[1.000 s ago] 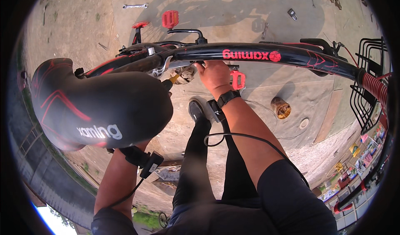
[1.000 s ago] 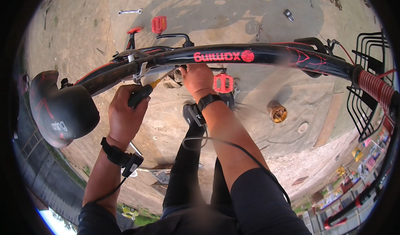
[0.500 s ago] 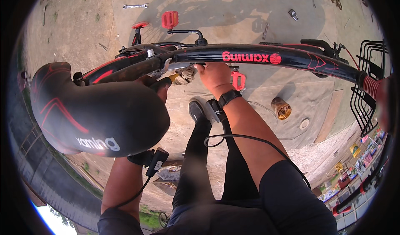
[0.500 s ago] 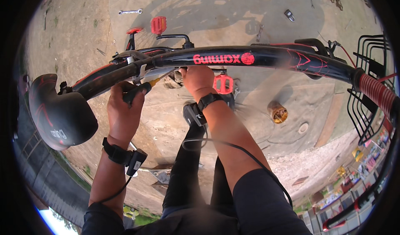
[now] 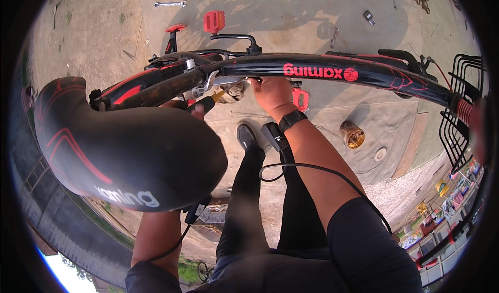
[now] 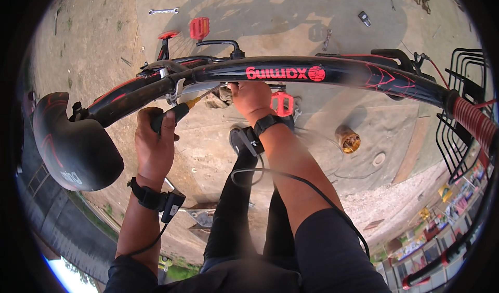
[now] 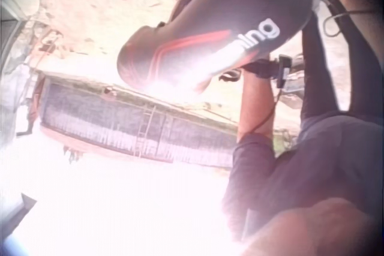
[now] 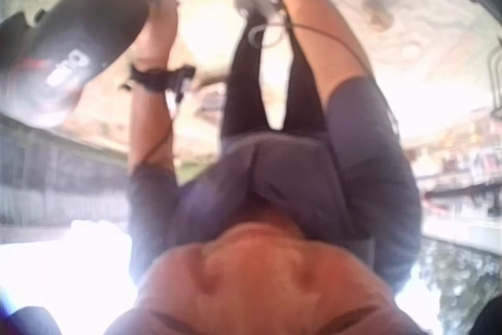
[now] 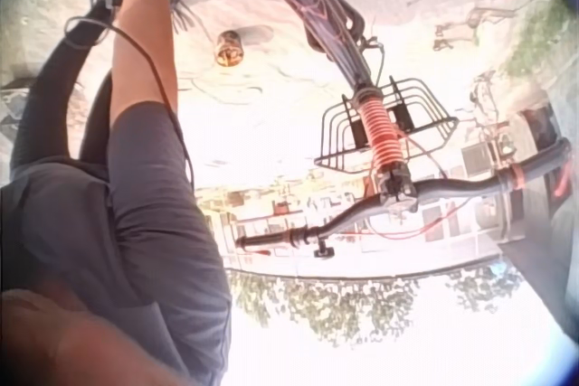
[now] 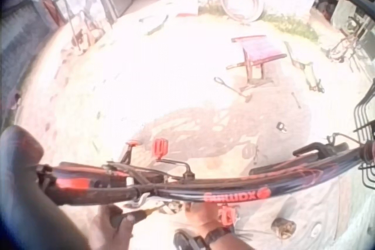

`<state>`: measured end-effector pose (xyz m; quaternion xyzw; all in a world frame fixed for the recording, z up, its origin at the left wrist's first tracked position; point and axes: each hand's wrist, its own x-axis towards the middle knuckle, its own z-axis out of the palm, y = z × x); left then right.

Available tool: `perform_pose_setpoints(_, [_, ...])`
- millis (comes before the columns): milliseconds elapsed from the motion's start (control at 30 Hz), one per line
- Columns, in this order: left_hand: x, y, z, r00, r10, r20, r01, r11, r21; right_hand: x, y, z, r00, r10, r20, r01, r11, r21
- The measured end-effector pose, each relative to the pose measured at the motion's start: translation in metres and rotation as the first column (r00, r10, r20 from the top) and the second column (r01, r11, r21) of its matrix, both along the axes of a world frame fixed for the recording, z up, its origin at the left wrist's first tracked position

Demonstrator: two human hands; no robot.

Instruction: The person repairs a bicycle by tightening the seat post clamp with a screwdriver and wrench, then wiping the frame and chain with a cloth. The person uses a screwdriver and wrench to secure the seat post and cleans the bicycle frame and chain with a rag.

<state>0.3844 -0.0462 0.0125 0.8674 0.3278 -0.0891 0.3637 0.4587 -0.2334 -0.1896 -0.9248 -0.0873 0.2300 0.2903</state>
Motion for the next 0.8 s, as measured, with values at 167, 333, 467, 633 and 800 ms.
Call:
perform_pose_setpoints(167, [0.011,-0.009,0.018,0.978,-0.176,0.113,0.181,0.983,-0.036,0.000,-0.003,-0.001,1.000,0.020,-0.002,-0.020,1.000,-0.024])
perform_pose_setpoints(333, [0.008,-0.012,0.013,0.957,-0.235,0.170,0.220,0.970,0.102,-0.001,-0.003,-0.003,1.000,0.013,-0.016,-0.013,1.000,-0.021])
perform_pose_setpoints(467, [0.000,-0.003,0.003,0.953,-0.259,0.159,0.245,0.964,0.100,-0.001,-0.003,-0.001,1.000,0.017,0.008,-0.017,1.000,0.004])
perform_pose_setpoints(633, [0.018,-0.005,0.017,0.930,-0.366,-0.031,0.363,0.902,0.234,-0.002,-0.004,-0.003,1.000,0.001,0.015,-0.001,1.000,-0.007])
perform_pose_setpoints(800, [0.021,-0.011,0.022,0.894,-0.448,-0.014,0.435,0.860,0.266,-0.003,-0.002,-0.004,1.000,0.001,0.015,-0.001,1.000,-0.015])
